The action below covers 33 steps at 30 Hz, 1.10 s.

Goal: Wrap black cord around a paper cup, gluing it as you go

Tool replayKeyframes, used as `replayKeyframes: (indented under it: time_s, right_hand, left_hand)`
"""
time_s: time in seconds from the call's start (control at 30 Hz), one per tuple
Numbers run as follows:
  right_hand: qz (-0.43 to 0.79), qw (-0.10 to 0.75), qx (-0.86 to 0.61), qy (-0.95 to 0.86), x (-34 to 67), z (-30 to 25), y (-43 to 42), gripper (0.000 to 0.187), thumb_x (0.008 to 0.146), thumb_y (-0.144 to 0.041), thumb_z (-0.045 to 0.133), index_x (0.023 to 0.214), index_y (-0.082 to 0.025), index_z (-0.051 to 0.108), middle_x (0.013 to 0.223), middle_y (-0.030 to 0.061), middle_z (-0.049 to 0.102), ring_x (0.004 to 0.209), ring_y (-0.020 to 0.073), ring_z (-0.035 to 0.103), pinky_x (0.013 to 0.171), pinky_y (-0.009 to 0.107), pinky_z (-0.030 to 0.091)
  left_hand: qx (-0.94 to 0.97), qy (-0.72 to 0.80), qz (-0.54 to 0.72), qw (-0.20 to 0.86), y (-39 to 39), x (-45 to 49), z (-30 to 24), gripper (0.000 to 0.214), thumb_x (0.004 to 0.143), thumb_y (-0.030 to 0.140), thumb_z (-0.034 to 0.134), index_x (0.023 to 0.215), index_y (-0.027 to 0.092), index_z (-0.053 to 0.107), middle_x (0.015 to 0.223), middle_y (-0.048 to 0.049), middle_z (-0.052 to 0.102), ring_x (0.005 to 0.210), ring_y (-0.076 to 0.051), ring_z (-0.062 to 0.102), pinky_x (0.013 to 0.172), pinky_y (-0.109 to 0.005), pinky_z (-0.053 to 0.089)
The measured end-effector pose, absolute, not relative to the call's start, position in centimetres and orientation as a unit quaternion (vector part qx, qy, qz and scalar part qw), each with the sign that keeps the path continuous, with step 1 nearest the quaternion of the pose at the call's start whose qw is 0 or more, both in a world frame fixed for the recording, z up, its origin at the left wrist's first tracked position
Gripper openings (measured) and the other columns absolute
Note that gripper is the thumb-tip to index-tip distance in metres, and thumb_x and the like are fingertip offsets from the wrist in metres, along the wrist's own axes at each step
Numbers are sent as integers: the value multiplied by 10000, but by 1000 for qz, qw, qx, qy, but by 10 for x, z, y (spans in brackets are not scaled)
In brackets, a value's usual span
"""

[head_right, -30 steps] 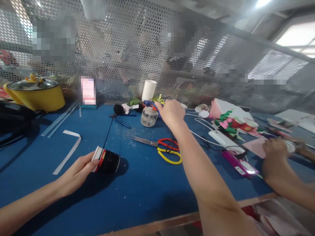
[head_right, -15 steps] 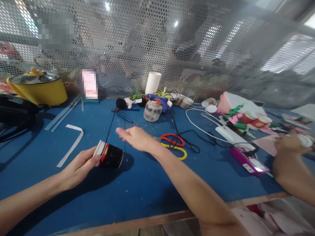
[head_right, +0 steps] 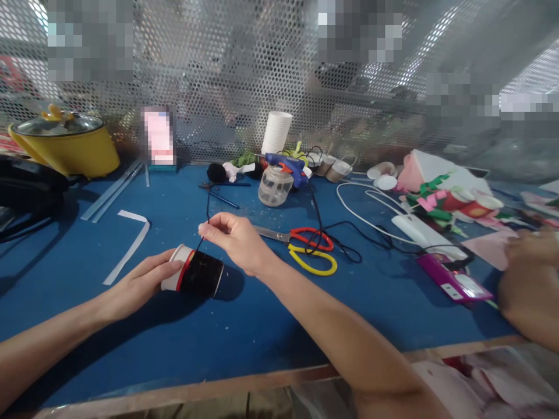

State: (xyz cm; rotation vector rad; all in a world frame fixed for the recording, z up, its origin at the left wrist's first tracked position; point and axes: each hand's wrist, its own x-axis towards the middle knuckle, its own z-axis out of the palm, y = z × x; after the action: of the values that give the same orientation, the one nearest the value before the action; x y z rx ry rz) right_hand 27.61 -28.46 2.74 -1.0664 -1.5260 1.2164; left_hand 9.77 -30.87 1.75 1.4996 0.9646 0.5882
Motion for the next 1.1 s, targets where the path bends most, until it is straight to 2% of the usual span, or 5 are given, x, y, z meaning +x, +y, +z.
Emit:
replayKeyframes:
  time_s: [0.13, 0.33, 0.5, 0.8, 1.1]
  right_hand:
    - [444, 446, -435, -644, 279, 29, -285, 178, 746, -319, 538, 683, -154, 519, 650, -19, 543, 597, 79, 481, 601, 222, 381]
    - [390, 406, -473, -677, 279, 29, -285, 173, 758, -296, 522, 664, -150, 512, 636, -11, 548, 583, 89, 487, 575, 224, 385]
    - [393, 383, -476, -687, 276, 27, -285, 173, 766, -288, 506, 665, -148, 510, 641, -6, 557, 592, 93, 493, 576, 224, 384]
    - [396, 353, -490, -691, 275, 25, -287, 195, 758, -300, 505, 632, -153, 489, 553, -47, 446, 507, 72, 392, 504, 210, 324]
    - [413, 322, -495, -693, 271, 23, -290, 198, 756, -303, 503, 625, -156, 474, 523, -60, 399, 489, 71, 364, 499, 211, 307]
  left_hand:
    - [624, 428, 245, 607, -310, 99, 19, 283, 815, 350, 397, 954, 157, 551, 747, 18, 566, 635, -106, 458, 576, -180, 365]
    - [698, 408, 211, 549, -314, 100, 21, 266, 833, 337, 349, 851, 146, 533, 778, 11, 541, 739, -131, 458, 686, -200, 377]
    - [740, 381, 202, 517, -316, 99, 22, 257, 847, 317, 311, 826, 143, 499, 770, 11, 512, 731, -125, 441, 689, -202, 367]
    - [771, 367, 195, 482, -319, 98, 24, 269, 851, 322, 283, 715, 144, 433, 684, 18, 436, 631, -103, 372, 596, -197, 346]
    - [794, 349, 194, 459, -319, 95, 20, 296, 857, 324, 266, 699, 143, 437, 696, 11, 460, 638, -107, 391, 602, -198, 358]
